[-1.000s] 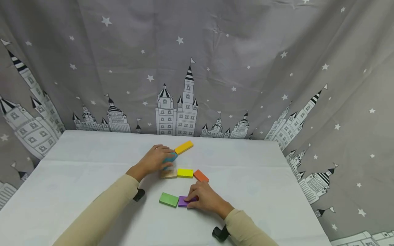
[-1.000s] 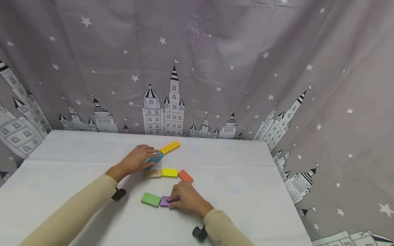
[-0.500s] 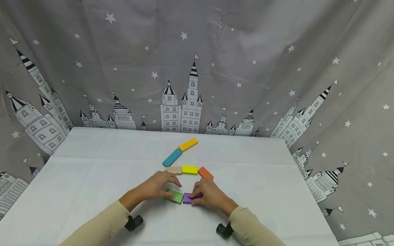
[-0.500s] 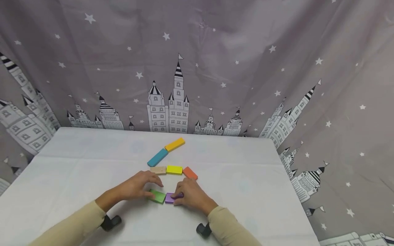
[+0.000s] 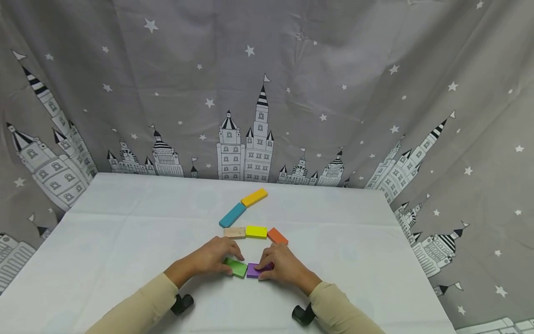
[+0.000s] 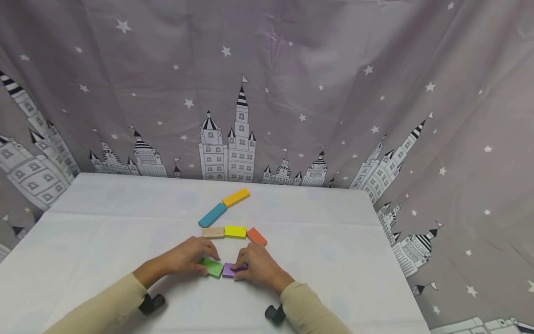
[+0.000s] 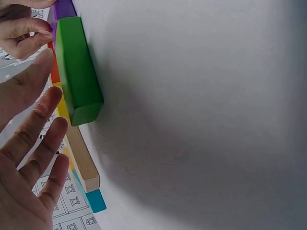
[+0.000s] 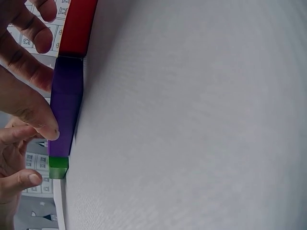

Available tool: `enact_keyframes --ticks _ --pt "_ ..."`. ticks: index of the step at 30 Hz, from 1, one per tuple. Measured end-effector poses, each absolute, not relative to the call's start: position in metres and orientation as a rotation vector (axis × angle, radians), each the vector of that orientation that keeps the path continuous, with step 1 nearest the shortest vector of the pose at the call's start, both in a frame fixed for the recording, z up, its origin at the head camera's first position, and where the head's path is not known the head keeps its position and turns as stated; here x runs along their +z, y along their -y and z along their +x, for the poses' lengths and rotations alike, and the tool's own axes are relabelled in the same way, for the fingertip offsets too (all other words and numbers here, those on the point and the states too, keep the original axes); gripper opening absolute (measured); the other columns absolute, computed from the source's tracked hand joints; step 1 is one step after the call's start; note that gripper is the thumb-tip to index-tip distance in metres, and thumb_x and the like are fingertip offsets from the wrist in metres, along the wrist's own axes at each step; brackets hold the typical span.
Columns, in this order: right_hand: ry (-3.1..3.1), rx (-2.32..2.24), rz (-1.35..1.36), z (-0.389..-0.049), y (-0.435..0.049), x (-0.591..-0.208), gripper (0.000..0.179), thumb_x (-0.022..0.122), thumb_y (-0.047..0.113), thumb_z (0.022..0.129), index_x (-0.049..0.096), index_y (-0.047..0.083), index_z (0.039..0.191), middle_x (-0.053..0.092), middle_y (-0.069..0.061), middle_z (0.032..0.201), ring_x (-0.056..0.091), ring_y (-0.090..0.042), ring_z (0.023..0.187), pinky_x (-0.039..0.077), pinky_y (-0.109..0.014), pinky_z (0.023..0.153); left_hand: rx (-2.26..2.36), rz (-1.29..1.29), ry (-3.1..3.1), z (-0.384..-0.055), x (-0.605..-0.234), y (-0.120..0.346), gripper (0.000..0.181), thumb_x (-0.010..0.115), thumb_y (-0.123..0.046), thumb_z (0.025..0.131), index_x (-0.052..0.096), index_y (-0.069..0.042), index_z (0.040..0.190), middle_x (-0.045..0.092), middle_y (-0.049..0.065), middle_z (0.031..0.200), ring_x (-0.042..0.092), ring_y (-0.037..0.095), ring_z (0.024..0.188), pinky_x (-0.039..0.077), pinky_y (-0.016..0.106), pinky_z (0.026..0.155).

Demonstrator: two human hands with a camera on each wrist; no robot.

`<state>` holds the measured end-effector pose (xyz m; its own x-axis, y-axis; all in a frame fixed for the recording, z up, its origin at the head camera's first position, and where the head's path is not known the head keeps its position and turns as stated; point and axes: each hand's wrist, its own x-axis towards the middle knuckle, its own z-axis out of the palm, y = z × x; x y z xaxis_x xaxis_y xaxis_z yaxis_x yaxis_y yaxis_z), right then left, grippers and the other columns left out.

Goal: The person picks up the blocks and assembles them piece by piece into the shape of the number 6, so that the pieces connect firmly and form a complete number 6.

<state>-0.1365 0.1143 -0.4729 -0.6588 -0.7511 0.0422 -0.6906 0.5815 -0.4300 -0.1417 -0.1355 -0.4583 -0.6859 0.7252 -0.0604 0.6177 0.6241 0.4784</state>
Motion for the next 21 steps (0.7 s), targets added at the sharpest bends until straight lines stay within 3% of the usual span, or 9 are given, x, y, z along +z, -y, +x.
enact_keyframes --ticks 21 --pt "-2.689 -0.593 -1.214 -0.1356 -0.1128 -0.473 0.023 0.082 0.032 0.076 0.079 0.02 0.096 0.064 0.015 0.085 0.048 0.0 0.08 0.03 -0.015 0.07 0.511 1.22 -2.587 -0.1445 -0.4636 0.1324 0.028 0.081 -0.018 0.077 0.076 -0.018 0.105 0.067 -0.012 0.095 0.056 0.005 0.088 0.047 0.034 0.081"
